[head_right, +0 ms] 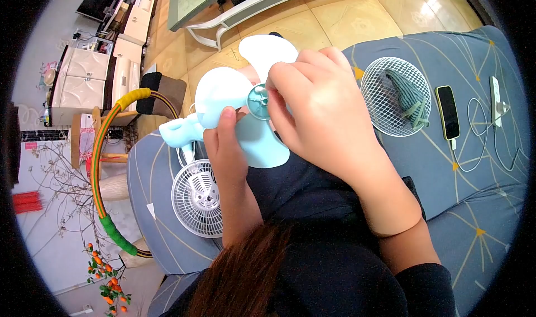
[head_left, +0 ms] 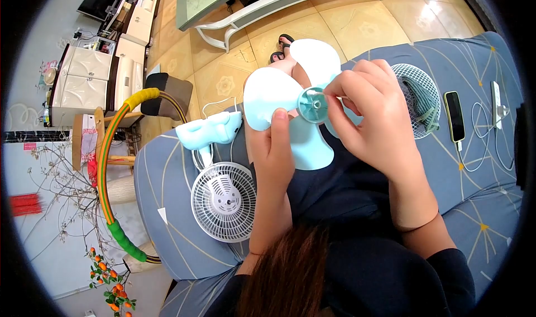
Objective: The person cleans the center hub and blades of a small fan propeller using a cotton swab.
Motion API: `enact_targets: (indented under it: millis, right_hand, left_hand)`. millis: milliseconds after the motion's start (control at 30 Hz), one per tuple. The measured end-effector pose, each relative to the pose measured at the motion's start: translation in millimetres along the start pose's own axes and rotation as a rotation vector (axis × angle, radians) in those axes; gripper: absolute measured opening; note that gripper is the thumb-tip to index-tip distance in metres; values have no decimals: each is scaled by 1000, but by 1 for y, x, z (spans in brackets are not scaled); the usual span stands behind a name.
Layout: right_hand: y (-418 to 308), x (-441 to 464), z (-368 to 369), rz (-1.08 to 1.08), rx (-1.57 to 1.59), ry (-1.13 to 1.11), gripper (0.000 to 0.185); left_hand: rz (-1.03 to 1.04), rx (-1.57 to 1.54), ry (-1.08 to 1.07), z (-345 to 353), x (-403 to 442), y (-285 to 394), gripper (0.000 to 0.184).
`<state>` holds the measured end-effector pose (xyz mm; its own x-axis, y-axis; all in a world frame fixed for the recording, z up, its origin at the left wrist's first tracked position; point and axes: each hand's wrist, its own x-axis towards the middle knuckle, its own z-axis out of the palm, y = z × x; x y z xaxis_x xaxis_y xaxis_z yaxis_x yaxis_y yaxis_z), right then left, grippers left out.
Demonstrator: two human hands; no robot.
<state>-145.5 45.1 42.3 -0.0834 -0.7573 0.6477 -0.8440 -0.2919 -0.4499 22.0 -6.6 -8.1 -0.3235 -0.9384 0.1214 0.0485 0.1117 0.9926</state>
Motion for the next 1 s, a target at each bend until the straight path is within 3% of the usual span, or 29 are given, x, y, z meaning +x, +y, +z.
enact_targets:
  millis: [333, 467, 733, 800, 1000]
  right_hand:
    - [0, -5, 9, 32, -14, -56, 13]
    - [2, -4, 12, 31, -10, 56, 11]
    - [1, 0, 3, 24, -4, 121, 13]
    - [0, 0, 0, 55, 21, 98, 13]
    - [2, -2, 7, 23, 47, 9, 12]
  left_hand:
    - [5, 102, 20, 4, -1, 3, 46]
    - [52, 80, 107, 2, 0, -14, 31]
    - [58, -132, 47, 8, 4, 8, 40]
    - [-23, -170, 22, 7, 3, 12, 42]
    - [2, -145, -10, 5, 4, 9, 37]
